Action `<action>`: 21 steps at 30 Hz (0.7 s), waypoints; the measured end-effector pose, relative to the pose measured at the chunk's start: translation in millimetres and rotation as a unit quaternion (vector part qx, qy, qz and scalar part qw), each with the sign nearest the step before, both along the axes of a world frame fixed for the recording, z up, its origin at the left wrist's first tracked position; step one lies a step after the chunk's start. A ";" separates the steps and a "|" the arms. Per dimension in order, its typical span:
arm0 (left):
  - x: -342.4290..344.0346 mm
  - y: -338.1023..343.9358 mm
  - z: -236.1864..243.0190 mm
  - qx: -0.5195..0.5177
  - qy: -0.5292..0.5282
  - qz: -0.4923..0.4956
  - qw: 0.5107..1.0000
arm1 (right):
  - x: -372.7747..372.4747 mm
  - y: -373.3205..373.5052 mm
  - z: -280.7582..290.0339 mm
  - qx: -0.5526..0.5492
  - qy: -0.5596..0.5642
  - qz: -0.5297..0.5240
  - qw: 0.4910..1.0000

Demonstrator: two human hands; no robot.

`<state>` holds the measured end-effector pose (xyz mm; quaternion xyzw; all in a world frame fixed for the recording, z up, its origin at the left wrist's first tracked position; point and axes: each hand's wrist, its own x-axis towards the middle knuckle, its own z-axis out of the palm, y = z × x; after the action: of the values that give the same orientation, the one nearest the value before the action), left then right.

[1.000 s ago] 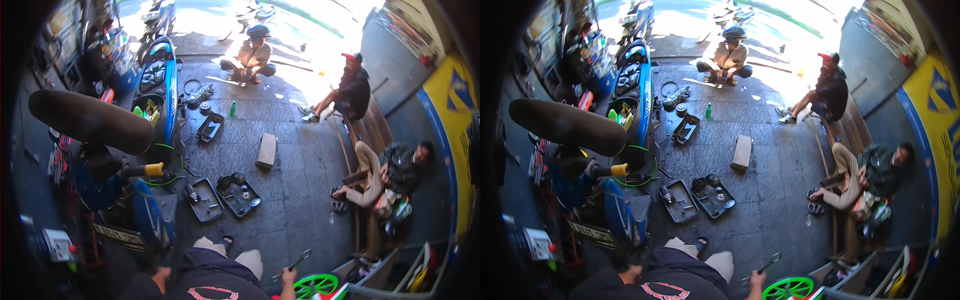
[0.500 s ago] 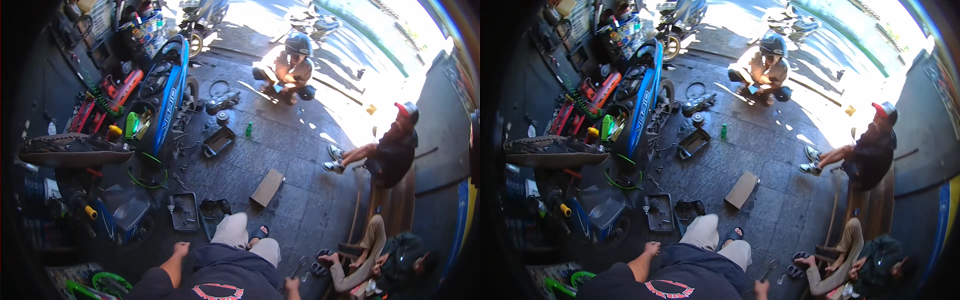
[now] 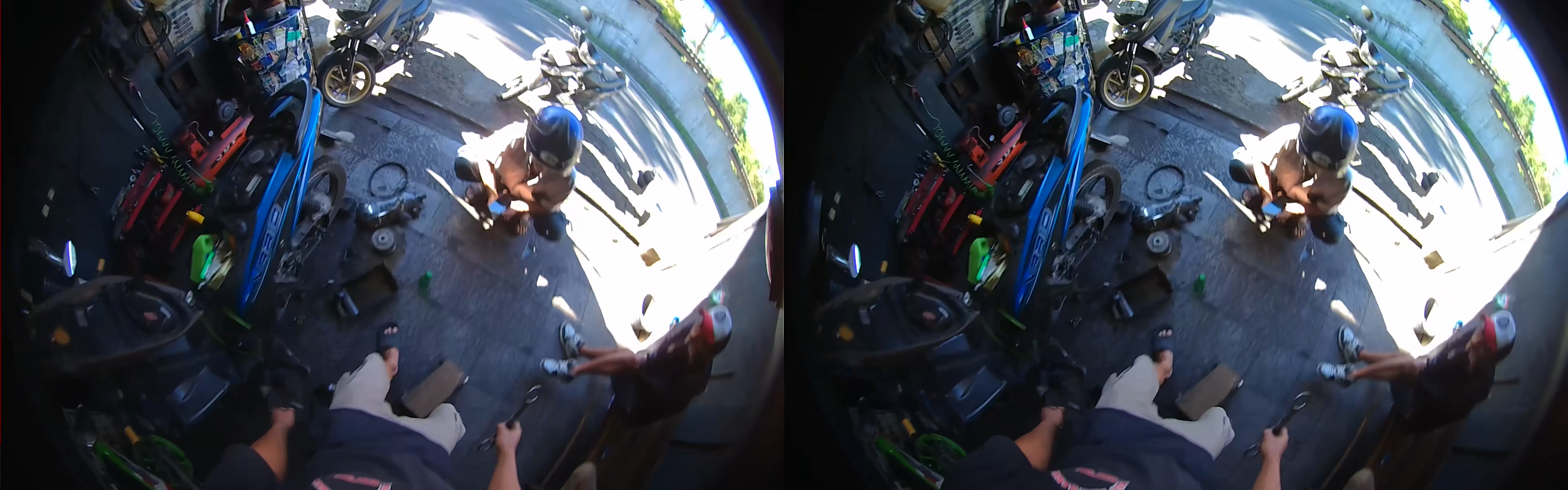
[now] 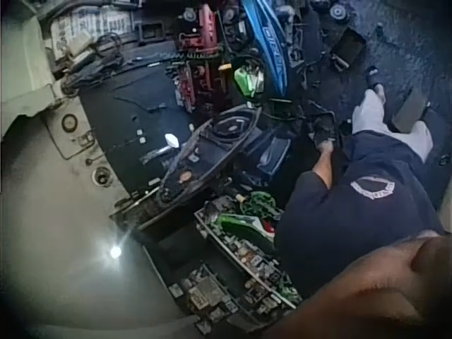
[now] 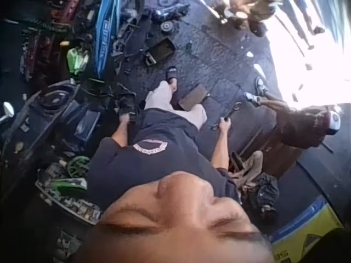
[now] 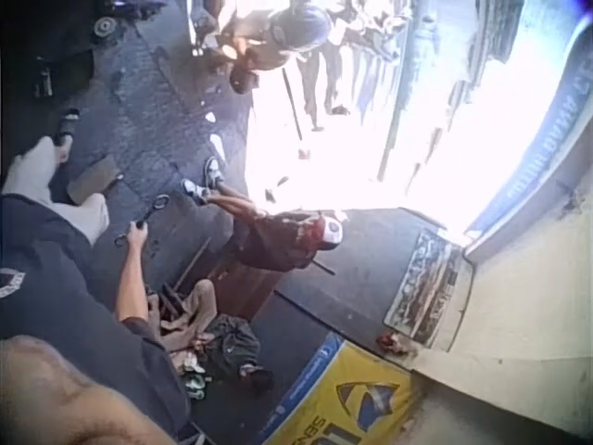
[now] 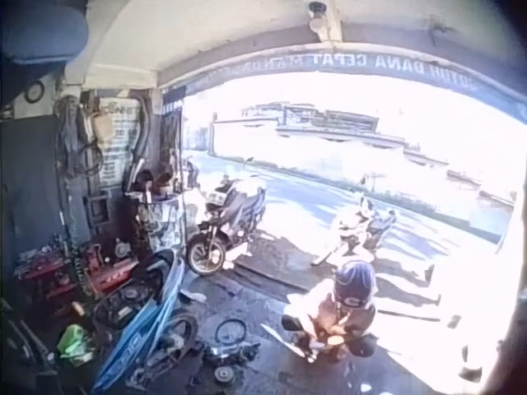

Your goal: Repair and reassemble the CVT transmission components of a scooter.

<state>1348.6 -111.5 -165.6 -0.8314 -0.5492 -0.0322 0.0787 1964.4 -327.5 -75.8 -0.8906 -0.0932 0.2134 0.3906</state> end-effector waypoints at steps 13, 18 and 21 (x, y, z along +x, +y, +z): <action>195.3 199.0 -137.9 -0.358 -0.229 0.555 0.715 | 161.0 340.8 -193.2 -0.330 0.009 0.299 0.895; 222.9 261.3 -323.8 -0.313 -0.240 0.553 0.734 | 187.2 466.0 -388.6 -0.440 -0.007 0.405 0.801; 225.0 274.7 -390.4 -0.240 -0.290 0.580 0.723 | 188.4 492.2 -466.2 -0.425 -0.058 0.436 0.791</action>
<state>1573.5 163.2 -556.1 -0.2918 -0.9095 -0.0870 -0.2829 2152.8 164.7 -542.0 -0.8424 -0.3942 0.3270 -0.1675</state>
